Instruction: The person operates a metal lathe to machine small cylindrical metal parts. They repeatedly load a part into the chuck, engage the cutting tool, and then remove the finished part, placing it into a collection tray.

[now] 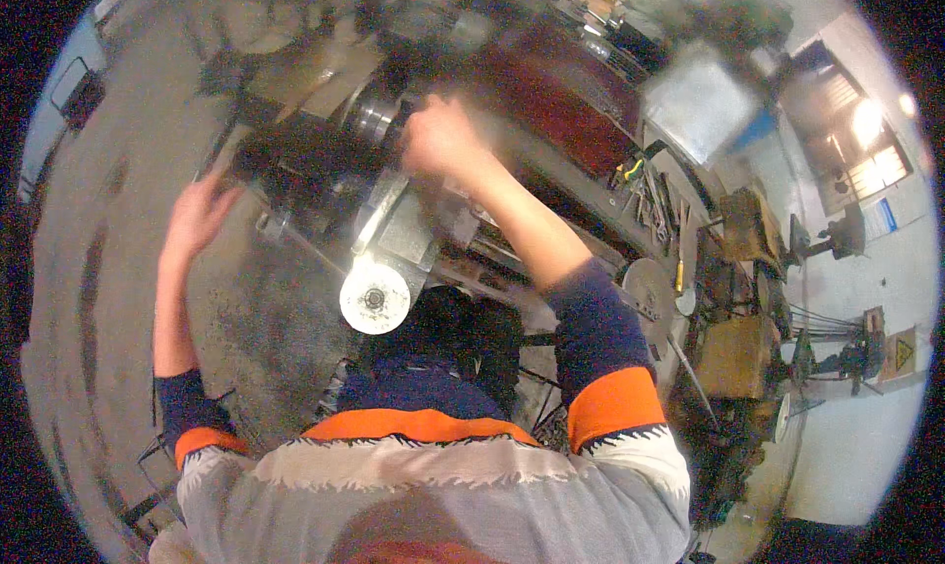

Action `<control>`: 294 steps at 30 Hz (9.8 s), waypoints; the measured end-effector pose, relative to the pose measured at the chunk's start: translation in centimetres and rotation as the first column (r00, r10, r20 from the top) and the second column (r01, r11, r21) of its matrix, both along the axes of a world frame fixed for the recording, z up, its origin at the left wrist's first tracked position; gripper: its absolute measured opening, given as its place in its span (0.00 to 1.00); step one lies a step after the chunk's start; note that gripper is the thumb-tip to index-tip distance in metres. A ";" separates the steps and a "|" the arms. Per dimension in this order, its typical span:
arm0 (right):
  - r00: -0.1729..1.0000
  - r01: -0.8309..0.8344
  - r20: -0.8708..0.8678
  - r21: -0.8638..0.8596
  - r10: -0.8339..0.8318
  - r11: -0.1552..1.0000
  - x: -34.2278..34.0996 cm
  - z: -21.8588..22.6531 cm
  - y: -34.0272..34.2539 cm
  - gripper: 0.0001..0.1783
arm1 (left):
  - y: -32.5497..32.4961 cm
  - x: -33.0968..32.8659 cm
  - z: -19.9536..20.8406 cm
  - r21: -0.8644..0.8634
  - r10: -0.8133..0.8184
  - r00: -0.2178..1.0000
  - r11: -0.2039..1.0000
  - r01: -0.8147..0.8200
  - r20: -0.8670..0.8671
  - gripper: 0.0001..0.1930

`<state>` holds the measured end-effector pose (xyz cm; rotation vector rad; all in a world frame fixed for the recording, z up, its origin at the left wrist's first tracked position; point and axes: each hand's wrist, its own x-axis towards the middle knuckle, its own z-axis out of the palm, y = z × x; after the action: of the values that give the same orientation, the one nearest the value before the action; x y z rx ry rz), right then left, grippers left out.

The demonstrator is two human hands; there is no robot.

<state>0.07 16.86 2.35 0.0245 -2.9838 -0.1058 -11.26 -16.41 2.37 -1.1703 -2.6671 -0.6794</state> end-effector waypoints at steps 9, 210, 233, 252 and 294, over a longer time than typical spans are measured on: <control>0.964 0.164 0.213 0.002 -0.161 0.986 -4.5 -2.2 -0.2 0.18 | -16.4 -1.1 -6.0 -0.276 0.434 0.884 0.883 -0.379 0.175 0.17; 0.882 0.221 -0.214 -0.600 -0.421 0.769 14.7 1.3 7.7 0.21 | -2.6 -14.0 -18.9 -0.457 0.213 0.975 0.863 -0.216 -0.060 0.17; 0.996 -0.073 -0.076 -0.510 0.039 0.857 -1.7 2.0 1.3 0.14 | -10.0 0.7 -6.1 -0.269 0.551 0.817 0.771 -0.576 -0.169 0.18; 0.811 -0.392 -0.577 -0.413 0.096 0.822 7.9 -1.0 -2.6 0.14 | 17.1 7.8 -1.6 0.734 -0.720 0.269 0.676 0.062 0.640 0.15; 0.978 0.205 0.091 -0.326 -0.185 0.923 -6.0 -3.6 2.2 0.13 | -21.3 -21.1 -9.3 -0.423 0.746 0.627 0.505 -0.752 -0.224 0.10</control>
<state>-5.95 19.10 -1.27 -0.3157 -3.0109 0.3863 -32.32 -37.68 -6.95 0.0759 -2.9907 0.1742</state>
